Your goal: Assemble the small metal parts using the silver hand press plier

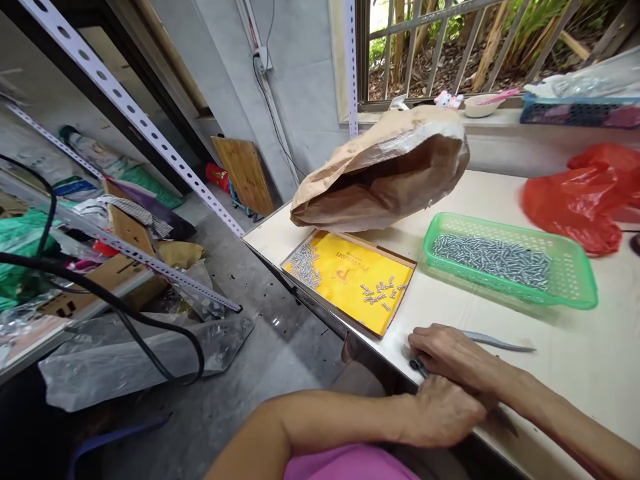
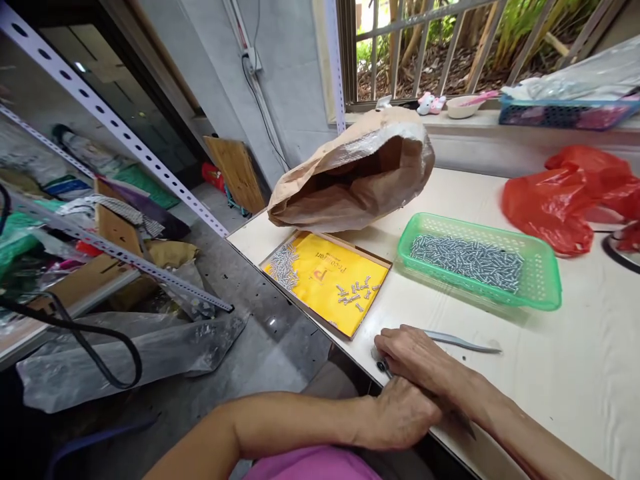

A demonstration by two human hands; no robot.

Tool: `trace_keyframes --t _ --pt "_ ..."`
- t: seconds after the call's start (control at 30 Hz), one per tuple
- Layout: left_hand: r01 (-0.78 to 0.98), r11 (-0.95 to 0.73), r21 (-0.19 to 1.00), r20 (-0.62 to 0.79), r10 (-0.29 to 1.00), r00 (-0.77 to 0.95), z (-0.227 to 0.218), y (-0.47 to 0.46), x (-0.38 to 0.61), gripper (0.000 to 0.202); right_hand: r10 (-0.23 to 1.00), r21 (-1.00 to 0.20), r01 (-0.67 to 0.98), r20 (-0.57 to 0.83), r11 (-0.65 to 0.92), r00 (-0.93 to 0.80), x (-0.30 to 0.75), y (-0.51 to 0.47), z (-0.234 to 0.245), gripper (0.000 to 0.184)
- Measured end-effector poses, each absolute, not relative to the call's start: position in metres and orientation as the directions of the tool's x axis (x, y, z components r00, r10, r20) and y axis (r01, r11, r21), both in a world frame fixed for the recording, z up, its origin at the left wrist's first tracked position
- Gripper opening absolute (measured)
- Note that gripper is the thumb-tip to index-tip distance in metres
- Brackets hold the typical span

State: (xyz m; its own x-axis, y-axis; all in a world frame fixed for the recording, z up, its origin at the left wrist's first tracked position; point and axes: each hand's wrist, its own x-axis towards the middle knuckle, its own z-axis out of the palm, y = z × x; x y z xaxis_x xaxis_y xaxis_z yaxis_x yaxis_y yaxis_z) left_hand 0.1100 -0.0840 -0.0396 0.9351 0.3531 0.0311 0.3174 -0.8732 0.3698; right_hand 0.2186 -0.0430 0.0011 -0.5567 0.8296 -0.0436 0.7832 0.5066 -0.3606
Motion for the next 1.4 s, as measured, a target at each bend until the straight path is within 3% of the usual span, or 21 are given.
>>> trace_keyframes --t 0.1,0.2,0.37,0.53,0.7,0.83,0.97,1.07,1.23,1.33,1.4 --pt "0.292 -0.884 0.364 0.054 0.333 0.942 -0.048 -0.084 0.109 0.023 0.78 -0.52 0.706 -0.115 0.481 -0.616 0.217 -0.041 0.002 0.023" --pt "0.253 -0.891 0.378 0.068 0.3 0.952 -0.055 -0.082 0.108 0.019 0.785 -0.597 0.679 -0.129 0.427 -0.606 0.219 -0.04 -0.001 0.027" --pt "0.185 -0.905 0.384 0.14 0.255 0.957 -0.04 -0.076 0.101 0.021 0.765 -0.65 0.63 -0.114 0.425 -0.634 0.223 -0.034 0.008 0.024" --pt "0.036 -0.935 0.353 0.365 0.173 0.915 -0.011 -0.08 0.072 0.029 0.836 -0.648 0.619 0.05 0.444 -0.547 0.246 -0.023 0.022 0.022" --pt "0.118 -0.906 0.407 0.402 0.294 0.867 -0.003 -0.084 0.027 0.025 0.878 -0.576 0.696 0.084 0.429 -0.472 0.263 -0.037 0.018 0.022" --pt "0.188 -0.861 0.473 0.389 0.395 0.832 0.0 -0.086 0.007 0.025 0.878 -0.375 0.805 0.058 0.46 -0.475 0.245 -0.045 0.02 0.027" --pt "0.232 -0.839 0.492 0.404 0.456 0.793 0.004 -0.093 -0.004 0.027 0.891 -0.147 0.887 -0.059 0.439 -0.451 0.217 -0.042 0.026 0.025" --pt "0.291 -0.829 0.477 0.423 0.507 0.752 0.011 -0.094 -0.015 0.026 0.906 -0.074 0.909 -0.084 0.409 -0.415 0.203 -0.041 0.023 0.023" --pt "0.52 -0.763 0.383 0.462 0.646 0.608 0.032 -0.052 -0.051 0.023 0.879 -0.126 0.87 0.039 0.477 -0.476 0.193 -0.038 0.001 0.023" --pt "0.733 -0.606 0.311 0.445 0.774 0.451 0.046 0.0 -0.08 0.023 0.87 -0.254 0.833 0.185 0.492 -0.457 0.198 -0.033 0.007 0.018" --pt "0.846 -0.472 0.248 0.402 0.845 0.354 0.052 0.038 -0.098 0.023 0.876 -0.354 0.815 0.334 0.459 -0.348 0.209 -0.024 0.027 0.016"
